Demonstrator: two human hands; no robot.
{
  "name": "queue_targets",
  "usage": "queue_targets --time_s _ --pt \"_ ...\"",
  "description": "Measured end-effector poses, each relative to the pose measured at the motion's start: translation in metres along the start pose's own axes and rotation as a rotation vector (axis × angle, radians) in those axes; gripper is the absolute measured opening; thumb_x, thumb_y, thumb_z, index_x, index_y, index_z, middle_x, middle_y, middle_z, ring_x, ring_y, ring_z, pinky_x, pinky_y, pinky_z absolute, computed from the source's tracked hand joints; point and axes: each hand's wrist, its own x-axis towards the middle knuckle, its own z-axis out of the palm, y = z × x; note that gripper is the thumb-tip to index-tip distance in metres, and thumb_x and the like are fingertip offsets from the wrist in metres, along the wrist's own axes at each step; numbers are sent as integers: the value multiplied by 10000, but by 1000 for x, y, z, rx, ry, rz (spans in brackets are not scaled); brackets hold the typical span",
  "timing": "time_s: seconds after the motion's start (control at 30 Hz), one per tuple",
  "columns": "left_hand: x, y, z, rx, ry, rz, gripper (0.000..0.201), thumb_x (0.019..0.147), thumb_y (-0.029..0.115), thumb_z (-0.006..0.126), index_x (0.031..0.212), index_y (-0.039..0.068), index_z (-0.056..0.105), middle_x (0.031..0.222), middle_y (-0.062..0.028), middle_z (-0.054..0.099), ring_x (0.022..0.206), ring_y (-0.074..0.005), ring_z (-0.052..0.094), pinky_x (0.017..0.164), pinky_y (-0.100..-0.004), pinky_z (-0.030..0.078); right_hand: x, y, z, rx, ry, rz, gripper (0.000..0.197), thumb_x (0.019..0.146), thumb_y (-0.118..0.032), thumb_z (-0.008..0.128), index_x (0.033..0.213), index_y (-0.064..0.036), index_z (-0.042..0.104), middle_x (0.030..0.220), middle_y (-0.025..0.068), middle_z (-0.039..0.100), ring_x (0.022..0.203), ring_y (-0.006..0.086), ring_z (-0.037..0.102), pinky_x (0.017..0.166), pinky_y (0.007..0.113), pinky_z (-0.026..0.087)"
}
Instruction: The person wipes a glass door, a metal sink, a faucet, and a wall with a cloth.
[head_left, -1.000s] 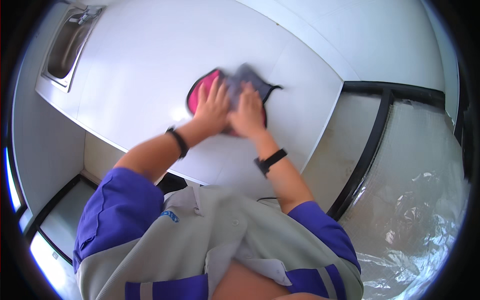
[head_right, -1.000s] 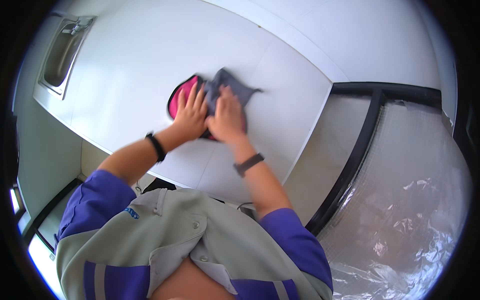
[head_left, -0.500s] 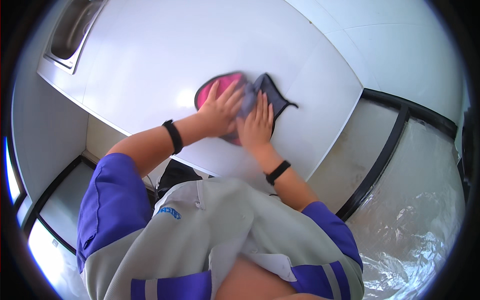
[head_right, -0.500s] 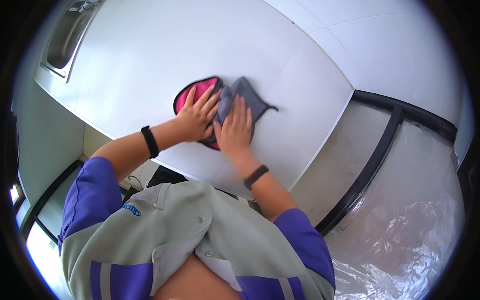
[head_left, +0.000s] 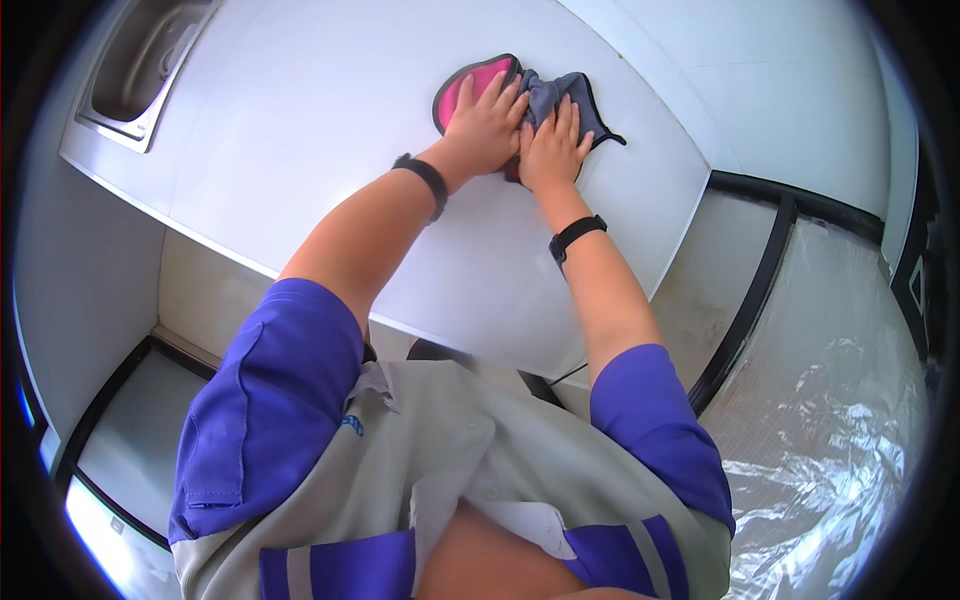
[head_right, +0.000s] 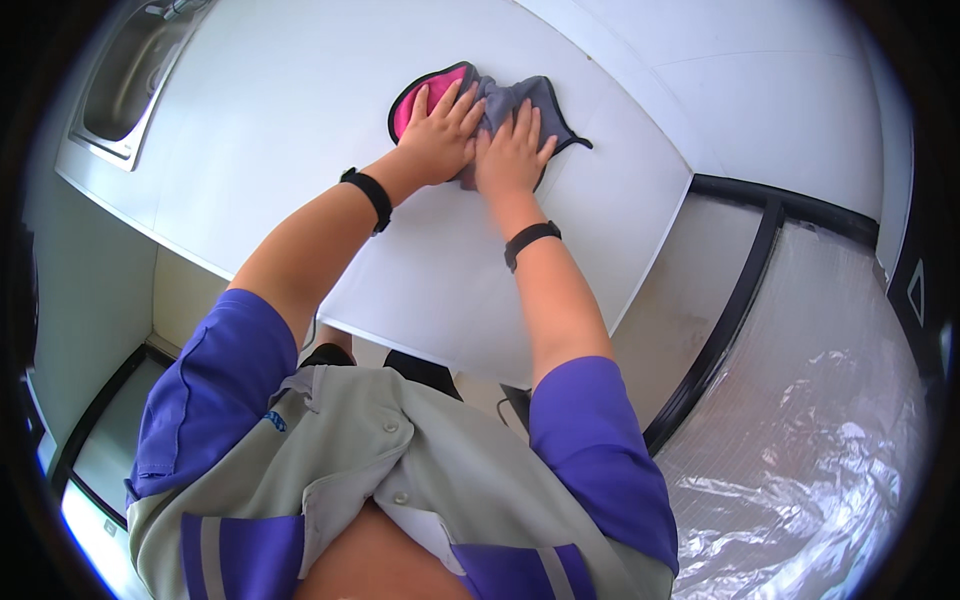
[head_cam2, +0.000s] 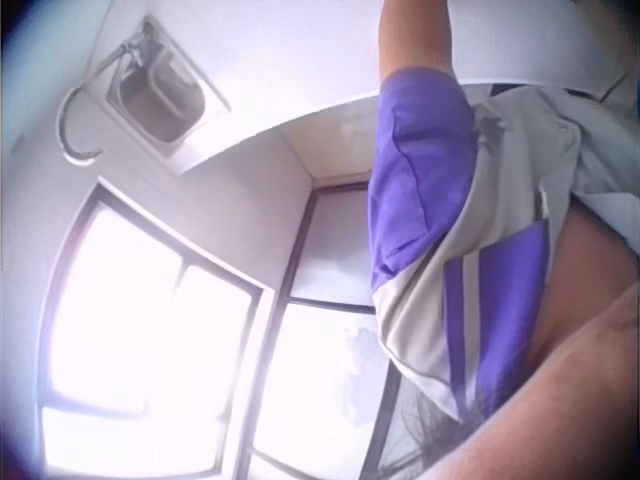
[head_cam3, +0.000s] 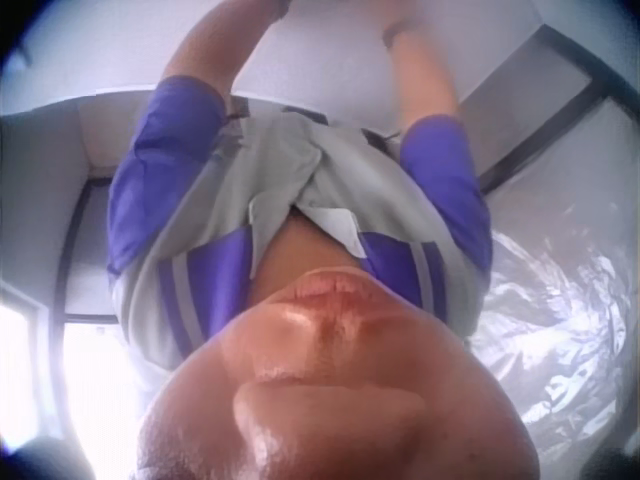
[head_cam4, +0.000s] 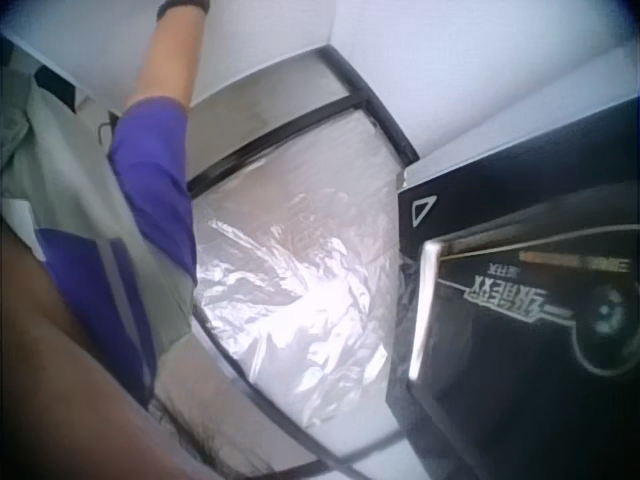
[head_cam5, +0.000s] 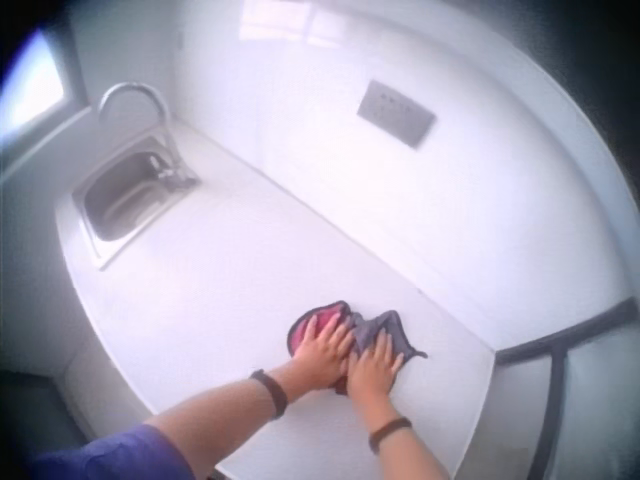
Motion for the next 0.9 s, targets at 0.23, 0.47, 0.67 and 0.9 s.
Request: queue_targets --time_s 0.23,0.47,0.67,0.9 --pt "-94 -13 -28 14 -102 60 594 900 371 399 1372 12 383 1473 -194 281 1376 -371 222 1046 -618 199 -73 -58 0 23 -80 31 635 874 -356 511 1398 -41 339 1509 168 203 1412 321 142 1075 616 124" --pt "-229 -49 -47 29 -201 76 618 873 412 450 1361 34 416 1479 -179 281 1392 -364 191 1057 -621 164 -161 -151 -6 137 -133 -139 640 824 -337 550 1333 21 399 1484 214 227 1396 354 172 1081 597 133" --pt "-234 -71 -64 -128 -199 60 642 835 456 496 1351 80 441 1496 -127 270 1399 -349 177 1039 -661 153 -154 -158 -13 224 -178 -226 689 785 -323 562 1366 -6 371 1488 177 246 1399 303 186 1114 525 90" --pt "-156 -85 -55 -25 -178 -47 605 867 394 438 1360 43 412 1489 -159 262 1391 -365 185 1027 -671 167 -68 -147 -5 199 -92 -267 597 820 -268 548 1343 -22 397 1461 170 286 1376 310 232 1103 535 146"
